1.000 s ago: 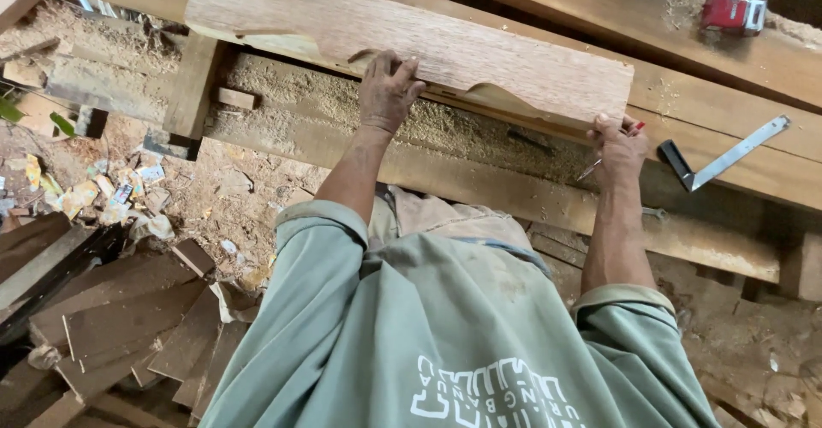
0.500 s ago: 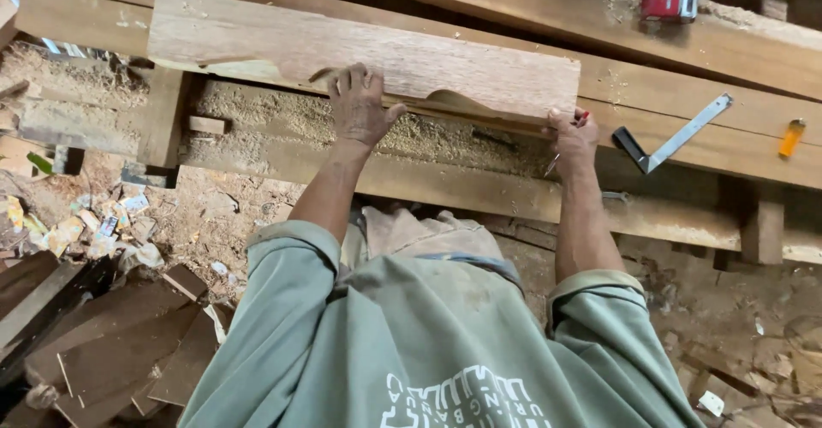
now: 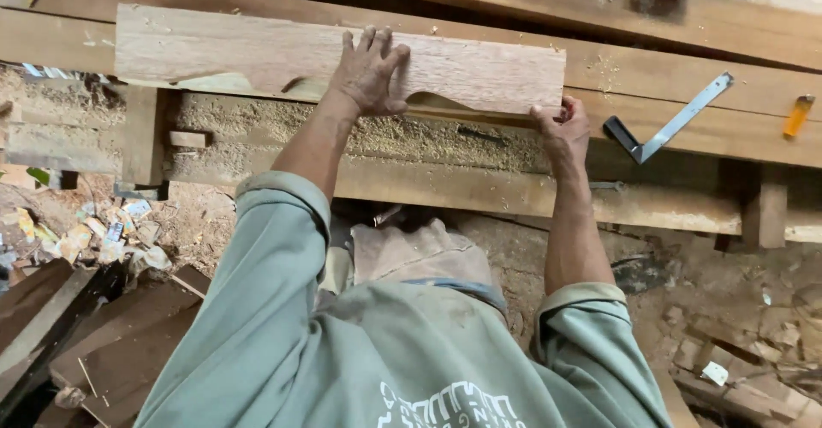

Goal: Marking cut lines on a wooden board using a template and a pencil in a workshop environment.

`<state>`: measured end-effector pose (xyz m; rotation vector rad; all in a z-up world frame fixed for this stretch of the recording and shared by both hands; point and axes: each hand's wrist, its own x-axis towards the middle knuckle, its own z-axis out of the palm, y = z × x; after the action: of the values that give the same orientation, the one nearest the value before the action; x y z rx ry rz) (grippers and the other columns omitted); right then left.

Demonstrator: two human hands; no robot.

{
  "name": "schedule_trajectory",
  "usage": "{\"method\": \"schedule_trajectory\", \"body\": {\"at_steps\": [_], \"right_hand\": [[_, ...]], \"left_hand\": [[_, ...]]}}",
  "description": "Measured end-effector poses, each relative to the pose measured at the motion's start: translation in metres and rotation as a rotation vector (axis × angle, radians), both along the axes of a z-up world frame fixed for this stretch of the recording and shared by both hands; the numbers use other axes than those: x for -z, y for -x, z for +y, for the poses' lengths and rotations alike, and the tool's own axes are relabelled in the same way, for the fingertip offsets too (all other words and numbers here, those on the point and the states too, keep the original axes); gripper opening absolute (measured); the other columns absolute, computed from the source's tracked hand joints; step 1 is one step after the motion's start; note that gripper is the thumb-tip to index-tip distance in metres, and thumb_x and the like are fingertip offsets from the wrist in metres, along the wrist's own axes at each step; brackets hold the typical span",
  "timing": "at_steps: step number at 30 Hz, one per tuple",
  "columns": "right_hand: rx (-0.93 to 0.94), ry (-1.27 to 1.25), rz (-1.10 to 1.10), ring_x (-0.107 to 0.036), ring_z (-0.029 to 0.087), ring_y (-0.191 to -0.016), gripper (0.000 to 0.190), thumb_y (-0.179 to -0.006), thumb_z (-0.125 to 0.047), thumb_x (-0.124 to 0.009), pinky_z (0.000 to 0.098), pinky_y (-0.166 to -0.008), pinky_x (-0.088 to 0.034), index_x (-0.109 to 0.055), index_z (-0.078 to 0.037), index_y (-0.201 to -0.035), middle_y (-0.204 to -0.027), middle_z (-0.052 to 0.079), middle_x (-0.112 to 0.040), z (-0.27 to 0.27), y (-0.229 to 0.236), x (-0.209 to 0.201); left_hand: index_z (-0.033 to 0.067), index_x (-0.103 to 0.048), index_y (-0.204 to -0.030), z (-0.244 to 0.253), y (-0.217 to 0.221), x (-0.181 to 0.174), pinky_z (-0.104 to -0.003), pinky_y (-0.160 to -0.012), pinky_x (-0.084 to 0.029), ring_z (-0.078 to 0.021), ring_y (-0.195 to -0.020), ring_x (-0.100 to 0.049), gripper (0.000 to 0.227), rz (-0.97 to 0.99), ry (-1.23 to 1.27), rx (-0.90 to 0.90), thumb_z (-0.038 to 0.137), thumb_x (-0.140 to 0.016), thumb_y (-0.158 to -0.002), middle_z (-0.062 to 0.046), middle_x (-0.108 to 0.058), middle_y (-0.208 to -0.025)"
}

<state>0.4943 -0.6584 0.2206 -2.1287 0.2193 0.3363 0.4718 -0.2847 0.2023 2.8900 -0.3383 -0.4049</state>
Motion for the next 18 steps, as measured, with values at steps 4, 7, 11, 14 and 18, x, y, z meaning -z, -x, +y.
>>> {"method": "schedule_trajectory", "body": {"at_steps": [4,7,11,14,18], "right_hand": [[-0.136,0.151,-0.051,-0.052,0.039,-0.133,0.086,-0.089,-0.046,-0.082,0.0488,-0.109,-0.046,-0.038,-0.006,-0.149,-0.145,0.025,-0.051,0.005,-0.002,0.001],[-0.286,0.231,-0.178,-0.032,0.045,-0.150,0.113,-0.083,-0.037,-0.093,0.0524,-0.124,-0.030,-0.016,0.002,-0.155,-0.158,0.030,-0.029,0.017,-0.001,0.001],[-0.268,0.533,-0.314,-0.053,0.037,-0.126,0.112,-0.082,-0.063,-0.087,0.0467,-0.090,-0.057,-0.027,-0.002,-0.155,-0.147,0.025,-0.041,0.022,0.006,0.029],[-0.286,0.653,-0.429,-0.052,0.037,-0.128,0.112,-0.085,-0.080,-0.068,0.0455,-0.082,-0.064,-0.031,-0.003,-0.157,-0.151,0.022,-0.041,0.005,0.003,0.068],[-0.230,0.473,-0.476,-0.061,0.036,-0.113,0.105,-0.085,-0.082,-0.067,0.0524,-0.083,-0.062,-0.038,-0.005,-0.152,-0.134,0.023,-0.050,0.003,0.002,0.060]], "left_hand": [[0.0176,-0.032,-0.156,0.000,-0.001,-0.004,-0.071,-0.117,-0.012,-0.0523,-0.149,-0.017,0.103,0.087,0.059,-0.037,0.060,-0.081,-0.076,-0.033,-0.017,-0.163],[0.0195,-0.027,-0.160,0.006,-0.001,0.000,-0.071,-0.117,-0.015,-0.0493,-0.150,-0.017,0.116,0.097,-0.004,0.004,0.071,-0.081,-0.071,-0.030,-0.015,-0.164],[0.0185,-0.034,-0.157,0.009,0.001,0.009,-0.074,-0.111,-0.027,-0.0511,-0.145,-0.027,0.109,-0.015,-0.013,0.051,0.063,-0.084,-0.071,-0.035,-0.025,-0.159],[0.0160,-0.036,-0.159,0.010,0.002,0.006,-0.075,-0.109,-0.030,-0.0522,-0.143,-0.031,0.108,-0.033,-0.019,0.072,0.065,-0.081,-0.073,-0.036,-0.029,-0.158],[0.0123,-0.043,-0.153,0.012,0.001,0.006,-0.075,-0.106,-0.034,-0.0534,-0.139,-0.038,0.103,-0.090,0.019,0.097,0.062,-0.083,-0.073,-0.039,-0.036,-0.153]]}}
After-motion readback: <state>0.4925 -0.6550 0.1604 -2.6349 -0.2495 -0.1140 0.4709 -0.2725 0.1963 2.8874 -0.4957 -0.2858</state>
